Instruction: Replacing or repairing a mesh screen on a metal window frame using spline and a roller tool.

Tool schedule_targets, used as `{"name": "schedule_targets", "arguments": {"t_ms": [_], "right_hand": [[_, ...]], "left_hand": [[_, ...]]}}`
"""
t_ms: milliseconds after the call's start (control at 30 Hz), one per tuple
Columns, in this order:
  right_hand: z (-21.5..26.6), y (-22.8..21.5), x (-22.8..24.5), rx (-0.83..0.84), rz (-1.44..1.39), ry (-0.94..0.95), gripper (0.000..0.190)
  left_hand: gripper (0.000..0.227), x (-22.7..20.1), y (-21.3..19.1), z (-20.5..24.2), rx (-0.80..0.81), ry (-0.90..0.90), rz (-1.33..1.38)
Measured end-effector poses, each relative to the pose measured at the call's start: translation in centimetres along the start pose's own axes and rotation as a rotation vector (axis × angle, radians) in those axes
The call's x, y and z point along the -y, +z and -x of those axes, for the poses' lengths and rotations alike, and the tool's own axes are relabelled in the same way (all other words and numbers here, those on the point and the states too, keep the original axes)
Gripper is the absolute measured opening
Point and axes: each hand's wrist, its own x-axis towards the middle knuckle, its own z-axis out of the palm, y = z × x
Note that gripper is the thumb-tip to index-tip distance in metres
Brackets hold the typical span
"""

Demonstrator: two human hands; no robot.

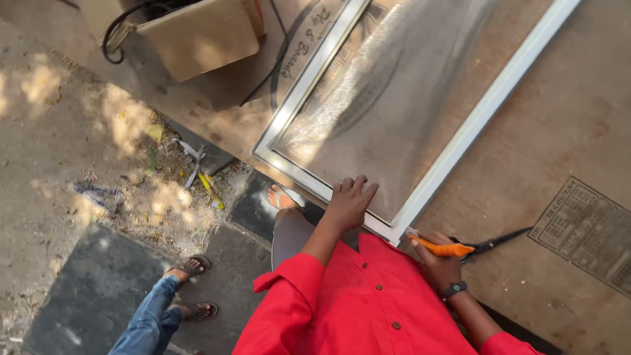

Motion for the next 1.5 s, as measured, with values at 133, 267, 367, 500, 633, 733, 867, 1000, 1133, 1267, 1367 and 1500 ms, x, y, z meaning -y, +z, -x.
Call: {"name": "schedule_targets", "arguments": {"t_ms": [133, 267, 367, 500, 633, 733, 867, 1000, 1133, 1267, 1367, 1500], "right_hand": [[4.8, -0.7, -7.0, -0.127, -0.474, 0.629, 0.034], [8.1, 1.6, -6.4, -0.294, -0.437, 0.575, 0.035], [8.8, 5.2, -3.8, -0.410, -0.487, 0.541, 0.035], [6.9, 9.1, 2.3, -0.550, -0.451, 0.565, 0.033], [3.3, 11.3, 5.5, -0.676, -0.450, 0.486, 0.032], [0.7, 11.6, 8.7, -0.718, -0.229, 0.511, 0.027], [-0.8, 12.7, 9.9, -0.817, -0.150, 0.585, 0.024], [-1.5, 13.1, 10.4, -0.945, -0.099, 0.522, 0.025], [-1.6, 12.8, 10.5, -0.950, -0.118, 0.507, 0.026], [-1.3, 13.2, 9.7, -0.923, -0.123, 0.521, 0.023], [-1.8, 13.1, 8.9, -0.930, -0.099, 0.527, 0.022], [-1.4, 12.8, 9.5, -0.914, -0.183, 0.599, 0.023]], "left_hand": [[0.061, -1.7, -0.1, -4.9, -0.205, 0.413, -0.194], [0.015, -3.3, -1.1, -9.2, -0.087, 0.836, -0.450], [0.012, -4.7, -2.0, -11.8, 0.094, 0.978, -0.559], [0.017, -6.2, -1.3, -13.2, 0.234, 1.097, -0.618], [0.016, -7.5, -1.3, -14.3, 0.253, 1.122, -0.581], [0.015, -7.4, -1.2, -15.0, 0.256, 1.150, -0.559], [0.016, -7.7, -1.3, -15.6, 0.310, 1.174, -0.547], [0.015, -7.6, -0.9, -16.1, 0.343, 1.198, -0.545], [0.013, -8.3, -2.7, -16.2, 0.362, 1.202, -0.603], [0.035, -7.5, -9.0, -18.2, 0.321, 1.256, -0.711], [0.068, -5.7, -14.8, -23.0, 0.179, 1.274, -0.817], [0.054, -5.2, -18.0, -30.3, -0.140, 1.327, -0.831]]}}
